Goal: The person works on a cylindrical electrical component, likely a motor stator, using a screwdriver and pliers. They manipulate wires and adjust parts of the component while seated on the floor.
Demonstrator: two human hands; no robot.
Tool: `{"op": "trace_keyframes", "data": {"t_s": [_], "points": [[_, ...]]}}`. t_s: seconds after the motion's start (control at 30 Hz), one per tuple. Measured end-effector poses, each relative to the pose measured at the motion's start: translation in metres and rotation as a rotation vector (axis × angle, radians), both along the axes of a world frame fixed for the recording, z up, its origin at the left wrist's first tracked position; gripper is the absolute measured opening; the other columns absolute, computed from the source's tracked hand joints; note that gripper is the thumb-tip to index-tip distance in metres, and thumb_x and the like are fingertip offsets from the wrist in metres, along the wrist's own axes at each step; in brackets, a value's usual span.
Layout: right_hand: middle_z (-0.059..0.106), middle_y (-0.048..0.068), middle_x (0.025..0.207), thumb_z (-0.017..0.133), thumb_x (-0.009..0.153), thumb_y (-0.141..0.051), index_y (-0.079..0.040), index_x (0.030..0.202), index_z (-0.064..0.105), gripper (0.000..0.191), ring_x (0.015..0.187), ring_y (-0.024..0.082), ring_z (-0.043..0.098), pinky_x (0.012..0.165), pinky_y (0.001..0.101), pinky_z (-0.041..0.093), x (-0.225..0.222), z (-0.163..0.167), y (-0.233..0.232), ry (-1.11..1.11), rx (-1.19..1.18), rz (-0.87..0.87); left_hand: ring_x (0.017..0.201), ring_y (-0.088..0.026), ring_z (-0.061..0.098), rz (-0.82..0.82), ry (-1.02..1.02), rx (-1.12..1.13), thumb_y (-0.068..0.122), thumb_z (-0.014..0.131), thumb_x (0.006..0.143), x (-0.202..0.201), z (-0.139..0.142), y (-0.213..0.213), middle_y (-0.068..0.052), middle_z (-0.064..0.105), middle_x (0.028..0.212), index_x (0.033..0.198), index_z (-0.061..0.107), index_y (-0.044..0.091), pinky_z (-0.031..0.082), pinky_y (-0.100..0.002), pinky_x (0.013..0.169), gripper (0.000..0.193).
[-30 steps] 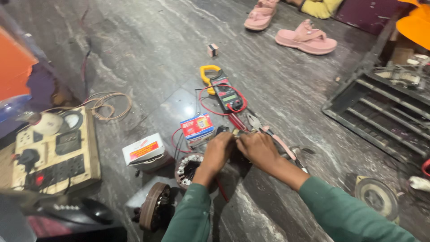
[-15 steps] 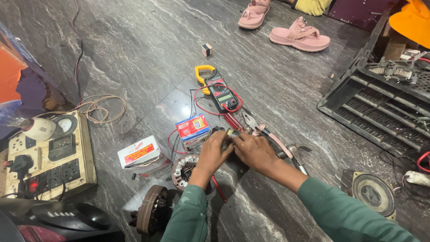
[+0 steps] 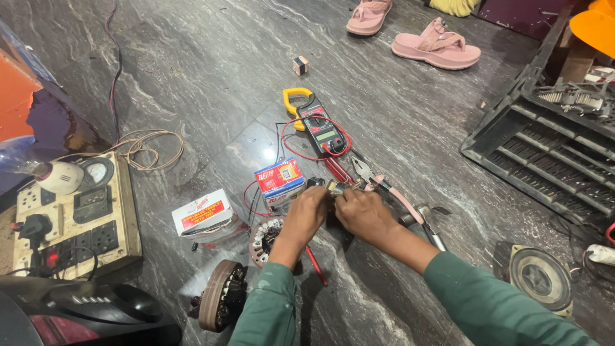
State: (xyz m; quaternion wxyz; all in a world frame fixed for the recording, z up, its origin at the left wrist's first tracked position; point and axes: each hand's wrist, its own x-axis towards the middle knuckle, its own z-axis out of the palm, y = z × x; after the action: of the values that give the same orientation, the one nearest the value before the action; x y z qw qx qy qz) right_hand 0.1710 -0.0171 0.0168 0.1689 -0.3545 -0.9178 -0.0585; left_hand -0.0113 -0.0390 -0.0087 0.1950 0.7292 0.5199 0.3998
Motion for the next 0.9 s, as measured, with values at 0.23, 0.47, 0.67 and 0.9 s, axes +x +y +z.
{"op": "trace_keyframes", "data": {"t_s": [0.23, 0.47, 0.67, 0.9], "points": [[0.068, 0.009, 0.074, 0.066, 0.089, -0.021, -0.008, 0.077, 0.068, 0.018, 0.073, 0.026, 0.070, 0.066, 0.0396, 0.055, -0.012, 0.003, -0.007, -0.131, 0.116, -0.100, 0.095, -0.040, 0.069, -0.024, -0.089, -0.016, 0.000, 0.062, 0.089, -0.001, -0.003, 0.002, -0.017, 0.070, 0.099, 0.103, 0.068, 0.002, 0.054, -0.047, 0.080, 0.016], [0.068, 0.010, 0.079, 0.068, 0.088, -0.027, -0.005, 0.080, 0.068, 0.024, 0.082, 0.028, 0.069, 0.076, 0.0428, 0.055, -0.009, 0.012, -0.011, 0.009, 0.125, -0.142, 0.096, -0.042, 0.067, 0.006, -0.084, 0.012, 0.000, 0.061, 0.088, 0.002, -0.001, -0.003, -0.019, 0.070, 0.102, 0.105, 0.066, 0.000, 0.053, -0.048, 0.080, 0.018], [0.066, 0.012, 0.085, 0.069, 0.090, -0.018, -0.004, 0.085, 0.066, 0.016, 0.086, 0.028, 0.067, 0.078, 0.0422, 0.055, 0.001, 0.013, -0.008, 0.051, 0.056, -0.068, 0.096, -0.043, 0.066, 0.033, -0.082, -0.008, 0.001, 0.062, 0.090, 0.006, 0.001, -0.006, -0.020, 0.068, 0.101, 0.105, 0.064, 0.001, 0.052, -0.050, 0.079, 0.015], [0.066, 0.013, 0.084, 0.070, 0.085, -0.017, -0.001, 0.084, 0.065, 0.017, 0.084, 0.030, 0.066, 0.073, 0.0420, 0.055, 0.003, 0.014, -0.009, 0.112, 0.051, -0.017, 0.092, -0.044, 0.065, 0.049, -0.142, 0.032, -0.001, 0.062, 0.092, 0.009, -0.002, -0.011, -0.021, 0.066, 0.097, 0.103, 0.064, 0.000, 0.051, -0.050, 0.077, 0.011]]}}
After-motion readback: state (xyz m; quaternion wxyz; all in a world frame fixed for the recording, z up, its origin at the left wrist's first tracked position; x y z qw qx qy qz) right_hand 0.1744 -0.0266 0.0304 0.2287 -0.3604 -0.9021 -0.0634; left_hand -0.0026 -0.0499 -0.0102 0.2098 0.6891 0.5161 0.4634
